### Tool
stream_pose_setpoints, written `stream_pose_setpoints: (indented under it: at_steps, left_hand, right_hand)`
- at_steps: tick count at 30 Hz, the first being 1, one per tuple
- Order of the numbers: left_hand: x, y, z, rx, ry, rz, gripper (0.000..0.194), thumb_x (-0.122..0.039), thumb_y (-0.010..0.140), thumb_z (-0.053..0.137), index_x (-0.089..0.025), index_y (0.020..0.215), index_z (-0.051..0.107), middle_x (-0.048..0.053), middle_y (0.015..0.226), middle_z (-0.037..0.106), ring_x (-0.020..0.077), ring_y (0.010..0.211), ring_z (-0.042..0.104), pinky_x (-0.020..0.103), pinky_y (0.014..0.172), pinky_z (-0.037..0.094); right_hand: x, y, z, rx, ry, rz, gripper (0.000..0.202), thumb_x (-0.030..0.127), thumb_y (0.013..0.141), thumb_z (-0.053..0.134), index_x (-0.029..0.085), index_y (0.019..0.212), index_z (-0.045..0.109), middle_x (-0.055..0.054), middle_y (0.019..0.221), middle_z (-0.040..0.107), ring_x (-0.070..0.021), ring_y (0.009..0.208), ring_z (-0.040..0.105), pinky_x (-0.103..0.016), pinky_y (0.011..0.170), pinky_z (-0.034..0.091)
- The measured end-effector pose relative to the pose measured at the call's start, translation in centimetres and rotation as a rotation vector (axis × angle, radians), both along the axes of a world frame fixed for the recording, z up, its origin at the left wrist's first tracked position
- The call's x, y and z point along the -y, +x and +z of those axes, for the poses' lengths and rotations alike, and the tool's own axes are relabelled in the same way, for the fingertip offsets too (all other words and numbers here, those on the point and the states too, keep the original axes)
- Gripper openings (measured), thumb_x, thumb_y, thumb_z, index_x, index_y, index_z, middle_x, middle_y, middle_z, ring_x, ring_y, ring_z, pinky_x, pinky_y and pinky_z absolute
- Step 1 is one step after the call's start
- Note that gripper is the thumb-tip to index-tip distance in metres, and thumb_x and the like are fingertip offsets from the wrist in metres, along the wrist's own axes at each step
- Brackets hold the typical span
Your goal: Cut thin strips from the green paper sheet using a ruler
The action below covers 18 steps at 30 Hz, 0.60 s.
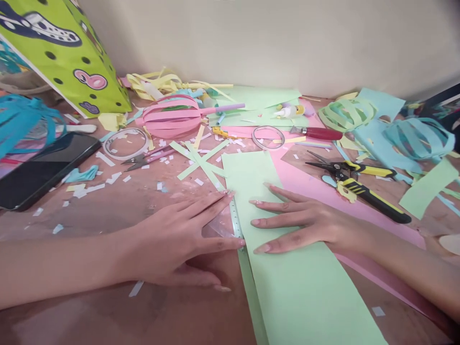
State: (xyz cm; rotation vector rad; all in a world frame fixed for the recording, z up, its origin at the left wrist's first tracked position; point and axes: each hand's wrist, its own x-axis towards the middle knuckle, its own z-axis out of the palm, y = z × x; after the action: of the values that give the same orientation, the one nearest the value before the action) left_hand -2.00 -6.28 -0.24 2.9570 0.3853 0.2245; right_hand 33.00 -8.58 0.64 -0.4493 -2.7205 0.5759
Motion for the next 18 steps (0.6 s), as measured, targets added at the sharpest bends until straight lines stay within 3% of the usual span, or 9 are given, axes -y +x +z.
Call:
stream_pose_setpoints:
  at_steps: [3, 7, 14, 18]
  left_hand:
    - [-0.07, -0.01, -0.12, -0.002, -0.003, 0.007, 0.065, -0.072, 0.098, 0.061, -0.045, 0.157, 0.055, 0.024, 0.175, 0.028, 0.0526, 0.154, 0.043, 0.068, 0.111, 0.049]
    - [-0.19, -0.02, 0.06, 0.009, -0.033, 0.019, 0.062, -0.068, 0.098, 0.064, -0.046, 0.156, 0.057, 0.018, 0.178, 0.026, 0.0497, 0.155, 0.043, 0.067, 0.117, 0.043]
    - [-0.21, -0.17, 0.35, 0.009, -0.107, 0.067, 0.050, -0.043, 0.104, 0.058, -0.050, 0.154, 0.058, 0.008, 0.182, 0.019, 0.0447, 0.159, 0.039, 0.063, 0.122, 0.039]
    - [-0.03, -0.03, 0.37, 0.034, -0.123, 0.090, 0.049, -0.041, 0.103, 0.059, -0.051, 0.151, 0.061, 0.002, 0.182, 0.018, 0.0425, 0.161, 0.036, 0.059, 0.127, 0.035]
  right_hand:
    - [0.02, 0.02, -0.53, -0.036, 0.062, 0.016, 0.040, 0.012, 0.105, 0.062, 0.028, 0.140, 0.072, -0.008, 0.154, 0.065, -0.0282, 0.158, 0.042, -0.064, 0.136, 0.019]
    - [0.13, -0.12, -0.86, -0.047, 0.099, 0.014, 0.044, 0.012, 0.099, 0.071, 0.028, 0.140, 0.071, -0.008, 0.152, 0.067, -0.0299, 0.158, 0.043, -0.065, 0.135, 0.025]
    - [0.00, -0.36, -0.70, -0.031, 0.081, 0.013, 0.065, 0.012, 0.102, 0.067, 0.035, 0.159, 0.051, -0.002, 0.152, 0.066, -0.0268, 0.157, 0.041, -0.064, 0.136, 0.022]
    - [0.01, -0.38, -0.64, -0.020, 0.071, 0.001, 0.065, 0.010, 0.104, 0.062, 0.038, 0.161, 0.047, 0.000, 0.151, 0.067, -0.0247, 0.158, 0.040, -0.063, 0.136, 0.022]
